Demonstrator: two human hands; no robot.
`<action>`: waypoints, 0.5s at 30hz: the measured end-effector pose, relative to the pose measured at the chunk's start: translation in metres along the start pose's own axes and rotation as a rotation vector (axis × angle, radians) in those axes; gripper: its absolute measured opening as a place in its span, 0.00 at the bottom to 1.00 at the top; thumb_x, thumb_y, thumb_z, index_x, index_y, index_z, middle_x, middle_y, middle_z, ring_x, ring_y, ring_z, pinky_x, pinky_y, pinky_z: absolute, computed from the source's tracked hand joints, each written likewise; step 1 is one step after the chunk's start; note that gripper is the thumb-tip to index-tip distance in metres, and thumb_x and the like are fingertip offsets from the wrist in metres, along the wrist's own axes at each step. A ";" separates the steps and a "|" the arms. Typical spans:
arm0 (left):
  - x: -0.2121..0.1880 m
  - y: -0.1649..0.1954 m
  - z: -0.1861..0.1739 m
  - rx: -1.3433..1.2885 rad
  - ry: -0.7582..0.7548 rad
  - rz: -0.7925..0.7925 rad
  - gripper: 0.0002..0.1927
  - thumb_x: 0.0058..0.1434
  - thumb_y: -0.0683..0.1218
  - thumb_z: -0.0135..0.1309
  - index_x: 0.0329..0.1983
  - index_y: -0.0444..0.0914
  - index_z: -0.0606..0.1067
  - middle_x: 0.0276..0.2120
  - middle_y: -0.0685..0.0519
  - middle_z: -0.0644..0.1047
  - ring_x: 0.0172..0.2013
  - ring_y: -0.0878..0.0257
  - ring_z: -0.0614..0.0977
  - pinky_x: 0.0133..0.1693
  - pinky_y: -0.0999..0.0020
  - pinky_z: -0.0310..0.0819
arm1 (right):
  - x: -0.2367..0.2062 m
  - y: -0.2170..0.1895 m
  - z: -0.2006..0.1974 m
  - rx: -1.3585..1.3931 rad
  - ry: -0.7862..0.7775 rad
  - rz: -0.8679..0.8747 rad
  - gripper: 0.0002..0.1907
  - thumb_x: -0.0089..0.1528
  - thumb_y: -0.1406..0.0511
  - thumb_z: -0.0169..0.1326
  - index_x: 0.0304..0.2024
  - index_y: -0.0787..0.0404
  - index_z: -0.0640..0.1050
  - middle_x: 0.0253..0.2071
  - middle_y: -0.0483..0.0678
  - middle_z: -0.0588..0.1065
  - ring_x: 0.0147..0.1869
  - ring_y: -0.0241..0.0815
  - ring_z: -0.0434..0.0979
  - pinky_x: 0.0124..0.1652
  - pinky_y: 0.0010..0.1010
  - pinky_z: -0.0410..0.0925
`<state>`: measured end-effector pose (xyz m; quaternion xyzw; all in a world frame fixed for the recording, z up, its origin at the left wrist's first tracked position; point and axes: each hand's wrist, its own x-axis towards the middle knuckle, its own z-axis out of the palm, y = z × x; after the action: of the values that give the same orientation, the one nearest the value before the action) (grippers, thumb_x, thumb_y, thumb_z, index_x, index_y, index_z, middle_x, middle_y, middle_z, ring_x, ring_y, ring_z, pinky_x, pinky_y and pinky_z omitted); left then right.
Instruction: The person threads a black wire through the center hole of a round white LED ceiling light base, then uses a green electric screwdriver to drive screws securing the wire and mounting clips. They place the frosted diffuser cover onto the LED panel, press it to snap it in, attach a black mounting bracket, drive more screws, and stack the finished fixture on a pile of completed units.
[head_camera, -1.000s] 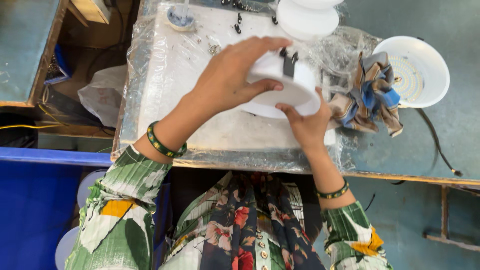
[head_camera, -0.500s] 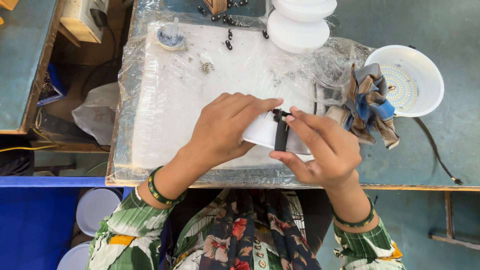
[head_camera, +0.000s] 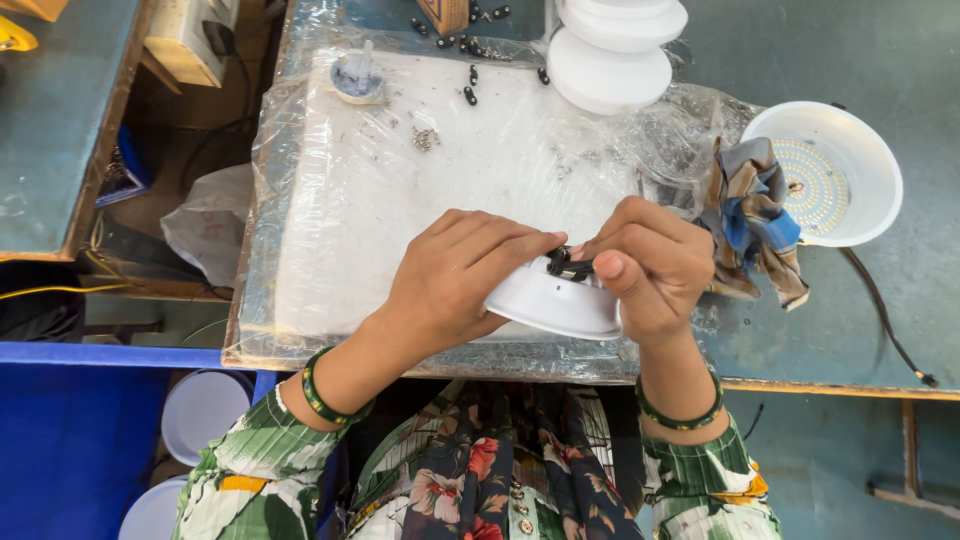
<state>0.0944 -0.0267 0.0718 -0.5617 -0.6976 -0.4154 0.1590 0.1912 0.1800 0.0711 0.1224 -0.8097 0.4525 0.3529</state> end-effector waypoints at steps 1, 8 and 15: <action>-0.002 -0.001 0.000 -0.003 0.012 0.004 0.28 0.53 0.47 0.67 0.58 0.43 0.76 0.47 0.56 0.80 0.47 0.58 0.81 0.48 0.63 0.72 | 0.001 -0.001 0.002 0.000 -0.012 -0.011 0.24 0.69 0.52 0.55 0.31 0.67 0.81 0.27 0.48 0.73 0.24 0.33 0.70 0.26 0.22 0.59; -0.015 -0.005 -0.004 -0.028 0.078 0.002 0.26 0.55 0.47 0.66 0.58 0.42 0.76 0.47 0.57 0.80 0.48 0.58 0.82 0.49 0.63 0.73 | 0.006 -0.009 0.012 -0.012 -0.069 -0.045 0.23 0.68 0.53 0.57 0.31 0.67 0.81 0.27 0.48 0.73 0.24 0.33 0.70 0.25 0.23 0.58; -0.018 -0.007 -0.003 -0.026 0.103 0.009 0.25 0.56 0.46 0.66 0.58 0.42 0.76 0.46 0.57 0.80 0.47 0.59 0.82 0.49 0.63 0.73 | 0.005 -0.009 0.014 -0.019 -0.064 -0.023 0.23 0.67 0.52 0.58 0.32 0.66 0.81 0.27 0.47 0.72 0.24 0.33 0.69 0.25 0.22 0.57</action>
<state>0.0933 -0.0410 0.0586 -0.5446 -0.6805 -0.4522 0.1893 0.1857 0.1639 0.0759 0.1427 -0.8236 0.4364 0.3330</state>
